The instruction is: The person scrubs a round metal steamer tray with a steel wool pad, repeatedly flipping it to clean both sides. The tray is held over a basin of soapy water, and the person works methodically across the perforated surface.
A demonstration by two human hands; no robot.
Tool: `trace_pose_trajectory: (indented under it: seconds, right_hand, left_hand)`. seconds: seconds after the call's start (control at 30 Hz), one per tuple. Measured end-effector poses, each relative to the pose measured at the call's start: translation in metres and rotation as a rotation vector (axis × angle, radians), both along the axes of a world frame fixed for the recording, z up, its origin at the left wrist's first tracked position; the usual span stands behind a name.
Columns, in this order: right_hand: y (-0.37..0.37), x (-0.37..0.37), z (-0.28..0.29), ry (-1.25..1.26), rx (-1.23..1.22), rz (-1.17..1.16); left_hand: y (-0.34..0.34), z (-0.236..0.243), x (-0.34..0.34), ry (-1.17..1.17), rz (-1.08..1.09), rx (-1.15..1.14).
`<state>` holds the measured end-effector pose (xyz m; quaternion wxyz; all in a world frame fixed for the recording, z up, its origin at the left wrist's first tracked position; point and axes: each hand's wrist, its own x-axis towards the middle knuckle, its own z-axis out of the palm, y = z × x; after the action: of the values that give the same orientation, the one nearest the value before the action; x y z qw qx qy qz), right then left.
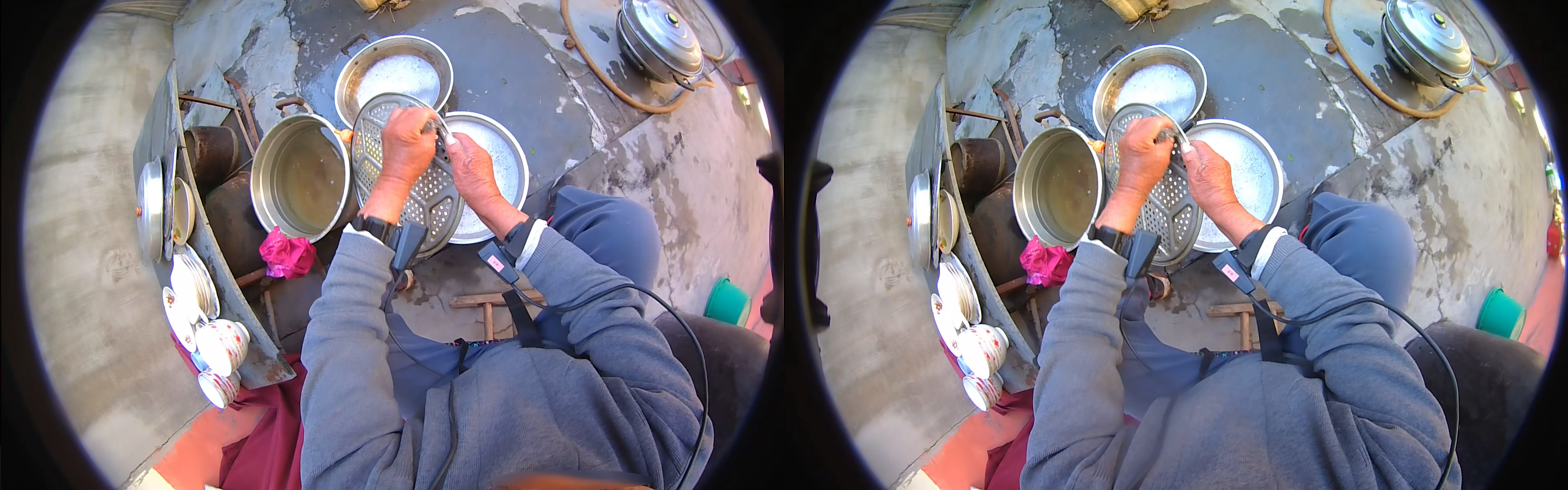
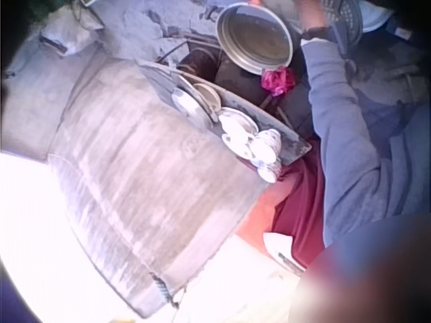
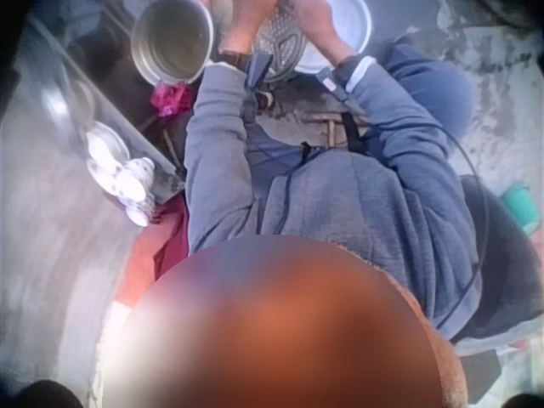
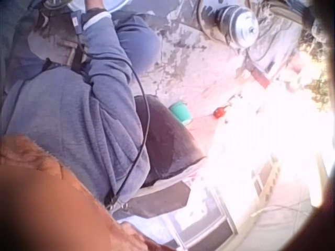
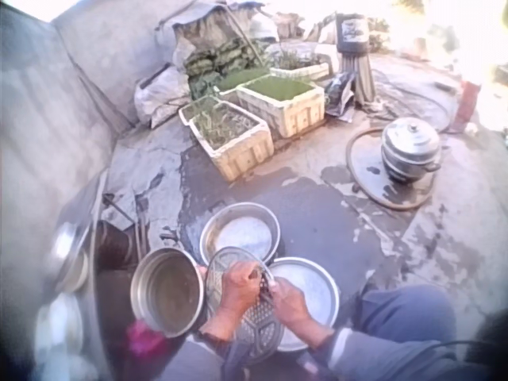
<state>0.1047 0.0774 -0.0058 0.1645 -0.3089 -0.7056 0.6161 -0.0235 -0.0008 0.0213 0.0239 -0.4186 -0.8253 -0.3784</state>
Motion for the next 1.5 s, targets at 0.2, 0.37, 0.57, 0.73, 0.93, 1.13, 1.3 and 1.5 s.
trace_pose_trajectory:
  seconds: [0.2, 0.37, 0.57, 0.73, 0.93, 1.13, 1.3, 1.5]
  right_hand:
    - [0.001, -0.002, 0.002, -0.013, -0.003, 0.022]
    - [0.000, 0.000, 0.001, 0.005, 0.034, 0.015]
    - [-0.001, 0.000, -0.004, -0.001, 0.038, 0.034]
    - [-0.001, 0.001, -0.007, -0.012, 0.040, 0.037]
    - [-0.004, -0.001, -0.005, 0.005, 0.050, 0.048]
    - [-0.008, 0.001, 0.001, 0.019, 0.032, 0.069]
    - [-0.006, 0.001, 0.001, 0.027, 0.048, 0.067]
    - [-0.007, -0.001, -0.001, 0.038, 0.037, 0.035]
  left_hand:
    - [0.007, -0.016, -0.037, 0.078, 0.165, -0.014]
    - [-0.013, -0.026, -0.024, -0.090, 0.169, 0.044]
    - [-0.036, -0.006, -0.014, -0.384, 0.091, -0.125]
    - [-0.041, 0.000, -0.003, -0.378, 0.038, -0.196]
    - [-0.034, 0.014, -0.015, -0.715, 0.131, -0.097]
    - [-0.007, 0.026, -0.031, -0.965, 0.336, 0.316]
    - [0.001, 0.020, -0.026, -0.942, 0.399, 0.389]
    - [-0.002, 0.006, -0.003, -0.604, 0.396, 0.229]
